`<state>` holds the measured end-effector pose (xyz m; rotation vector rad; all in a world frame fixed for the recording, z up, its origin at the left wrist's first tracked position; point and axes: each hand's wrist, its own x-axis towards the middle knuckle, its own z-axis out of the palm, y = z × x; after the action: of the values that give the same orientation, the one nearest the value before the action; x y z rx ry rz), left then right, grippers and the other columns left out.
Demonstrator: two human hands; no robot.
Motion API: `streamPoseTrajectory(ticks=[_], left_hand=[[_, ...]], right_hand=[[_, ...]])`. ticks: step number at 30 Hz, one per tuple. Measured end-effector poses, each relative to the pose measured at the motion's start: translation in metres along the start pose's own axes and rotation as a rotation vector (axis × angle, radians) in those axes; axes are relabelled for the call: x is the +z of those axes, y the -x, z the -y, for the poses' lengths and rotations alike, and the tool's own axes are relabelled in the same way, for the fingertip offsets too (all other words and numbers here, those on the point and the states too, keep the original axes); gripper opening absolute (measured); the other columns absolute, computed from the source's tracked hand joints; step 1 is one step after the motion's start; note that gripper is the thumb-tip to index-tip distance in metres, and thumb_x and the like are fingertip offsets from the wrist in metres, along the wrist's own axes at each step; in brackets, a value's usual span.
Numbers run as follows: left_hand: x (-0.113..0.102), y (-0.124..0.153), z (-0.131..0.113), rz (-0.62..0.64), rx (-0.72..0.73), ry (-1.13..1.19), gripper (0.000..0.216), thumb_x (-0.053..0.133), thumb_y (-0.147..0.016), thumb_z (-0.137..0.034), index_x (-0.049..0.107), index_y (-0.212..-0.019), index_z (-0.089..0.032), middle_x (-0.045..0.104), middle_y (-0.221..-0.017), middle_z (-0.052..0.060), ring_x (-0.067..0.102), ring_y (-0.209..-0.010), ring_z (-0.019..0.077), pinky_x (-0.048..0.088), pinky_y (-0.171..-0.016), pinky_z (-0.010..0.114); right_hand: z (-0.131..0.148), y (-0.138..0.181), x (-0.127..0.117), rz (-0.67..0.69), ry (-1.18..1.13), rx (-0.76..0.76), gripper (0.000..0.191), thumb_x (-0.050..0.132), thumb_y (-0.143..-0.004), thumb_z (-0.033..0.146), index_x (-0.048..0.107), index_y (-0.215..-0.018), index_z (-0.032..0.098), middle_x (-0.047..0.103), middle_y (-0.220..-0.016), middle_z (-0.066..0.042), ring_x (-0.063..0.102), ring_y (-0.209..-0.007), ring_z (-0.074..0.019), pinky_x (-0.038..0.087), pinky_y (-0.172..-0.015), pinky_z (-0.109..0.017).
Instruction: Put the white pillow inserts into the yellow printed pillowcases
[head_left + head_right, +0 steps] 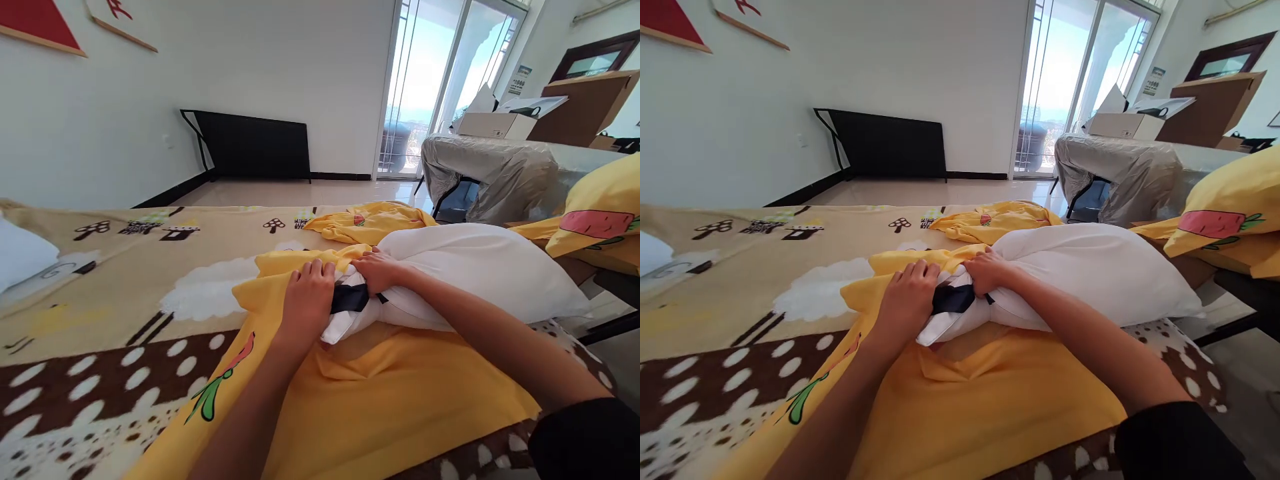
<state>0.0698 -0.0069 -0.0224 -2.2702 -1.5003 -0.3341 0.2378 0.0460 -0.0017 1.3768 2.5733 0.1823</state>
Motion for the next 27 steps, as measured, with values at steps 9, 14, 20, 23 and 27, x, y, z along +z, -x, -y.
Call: streamPoseTrajectory(ticks=[9, 14, 20, 23, 27], left_hand=[[0.015, 0.009, 0.008, -0.006, -0.073, -0.124, 0.027, 0.031, -0.088, -0.01, 0.055, -0.099, -0.015, 0.057, -0.093, 0.013, 0.056, -0.09, 0.0293, 0.042, -0.072, 0.038], [0.014, 0.022, 0.012, 0.051, -0.144, -0.141, 0.024, 0.038, -0.081, -0.007, 0.054, -0.099, -0.013, 0.056, -0.095, 0.013, 0.055, -0.094, 0.0295, 0.044, -0.075, 0.038], [-0.008, 0.026, 0.012, 0.273, -0.178, 0.074, 0.034, 0.042, -0.078, -0.011, 0.047, -0.111, -0.015, 0.056, -0.109, 0.013, 0.056, -0.103, 0.027, 0.044, -0.074, 0.034], [-0.03, 0.025, 0.015, 0.25, -0.258, 0.059, 0.021, 0.042, -0.079, -0.017, 0.05, -0.098, -0.019, 0.058, -0.104, 0.011, 0.06, -0.087, 0.0247, 0.039, -0.058, 0.03], [-0.055, 0.018, 0.016, 0.235, -0.313, 0.198, 0.004, 0.047, -0.074, -0.023, 0.047, -0.071, -0.021, 0.062, -0.069, 0.003, 0.058, -0.063, 0.0199, 0.034, -0.054, 0.028]], right_hand=[[-0.014, -0.009, 0.004, 0.014, -0.066, -0.016, 0.06, 0.071, -0.055, 0.035, 0.061, -0.11, 0.014, 0.068, -0.103, -0.012, 0.059, -0.099, -0.028, 0.038, -0.087, -0.037], [-0.015, -0.009, 0.005, 0.018, -0.091, -0.018, 0.061, 0.072, -0.052, 0.034, 0.062, -0.11, 0.014, 0.068, -0.105, -0.014, 0.058, -0.102, -0.031, 0.038, -0.087, -0.039], [-0.017, -0.008, 0.006, -0.005, -0.096, -0.016, 0.072, 0.072, -0.052, 0.035, 0.058, -0.118, 0.013, 0.068, -0.106, -0.014, 0.059, -0.102, -0.0306, 0.039, -0.087, -0.04], [-0.017, -0.008, 0.007, -0.009, -0.097, -0.011, 0.076, 0.072, -0.051, 0.036, 0.056, -0.121, 0.013, 0.068, -0.106, -0.014, 0.059, -0.103, -0.0311, 0.039, -0.087, -0.04], [-0.016, -0.008, 0.008, -0.015, -0.1, -0.004, 0.079, 0.072, -0.05, 0.037, 0.054, -0.123, 0.012, 0.067, -0.107, -0.015, 0.058, -0.104, -0.0317, 0.038, -0.088, -0.041]])
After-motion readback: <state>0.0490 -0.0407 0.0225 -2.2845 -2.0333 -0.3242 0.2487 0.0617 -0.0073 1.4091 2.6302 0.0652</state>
